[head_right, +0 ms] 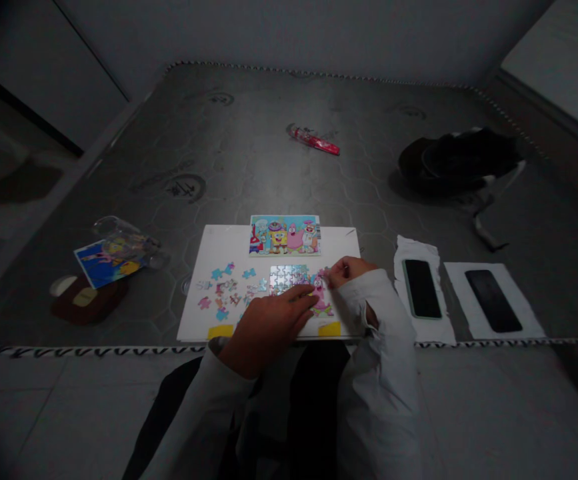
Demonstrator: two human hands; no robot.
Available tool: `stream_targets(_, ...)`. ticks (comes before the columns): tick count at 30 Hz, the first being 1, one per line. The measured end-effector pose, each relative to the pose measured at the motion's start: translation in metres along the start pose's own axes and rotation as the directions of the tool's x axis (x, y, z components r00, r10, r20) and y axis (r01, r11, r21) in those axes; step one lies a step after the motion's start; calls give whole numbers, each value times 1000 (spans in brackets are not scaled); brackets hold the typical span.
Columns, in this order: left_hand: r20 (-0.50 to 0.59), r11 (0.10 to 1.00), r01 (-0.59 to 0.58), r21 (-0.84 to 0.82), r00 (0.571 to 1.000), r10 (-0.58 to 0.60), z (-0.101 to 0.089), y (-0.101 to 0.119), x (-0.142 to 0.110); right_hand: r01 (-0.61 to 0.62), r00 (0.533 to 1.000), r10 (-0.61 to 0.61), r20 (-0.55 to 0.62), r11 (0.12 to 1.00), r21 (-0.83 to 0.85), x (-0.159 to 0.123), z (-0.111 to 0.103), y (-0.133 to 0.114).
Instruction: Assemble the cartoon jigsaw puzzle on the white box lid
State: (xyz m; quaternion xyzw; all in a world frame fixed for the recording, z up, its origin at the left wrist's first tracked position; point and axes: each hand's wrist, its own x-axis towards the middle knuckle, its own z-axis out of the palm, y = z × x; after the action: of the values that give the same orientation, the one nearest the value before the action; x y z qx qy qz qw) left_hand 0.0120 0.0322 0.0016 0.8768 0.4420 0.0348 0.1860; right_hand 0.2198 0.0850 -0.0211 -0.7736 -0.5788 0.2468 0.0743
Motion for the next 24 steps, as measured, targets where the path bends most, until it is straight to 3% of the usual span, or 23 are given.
stream_targets(4,1,1000,2,-5,1000,-2,1,0,0,-9,999,14,48,994,-111,-4,-7,-1)
stream_targets(10,-13,1000,-2,13,1000,2,2,-1,-1,-107,976,136,170,980,-170,-2,-11,-3)
stream_targets(14,7,1000,11,11,1000,-11,1,0,0,-111,983,135,123,977,-183,-6,-12,-11)
stream_targets(18,13,1000,12,11,1000,-12,-1,1,1,-127,971,165,172,968,-215,-8,-16,-19)
stream_targets(24,28,1000,12,7,1000,-13,-2,1,0,-43,994,58,87,985,-168,-4,-12,-4)
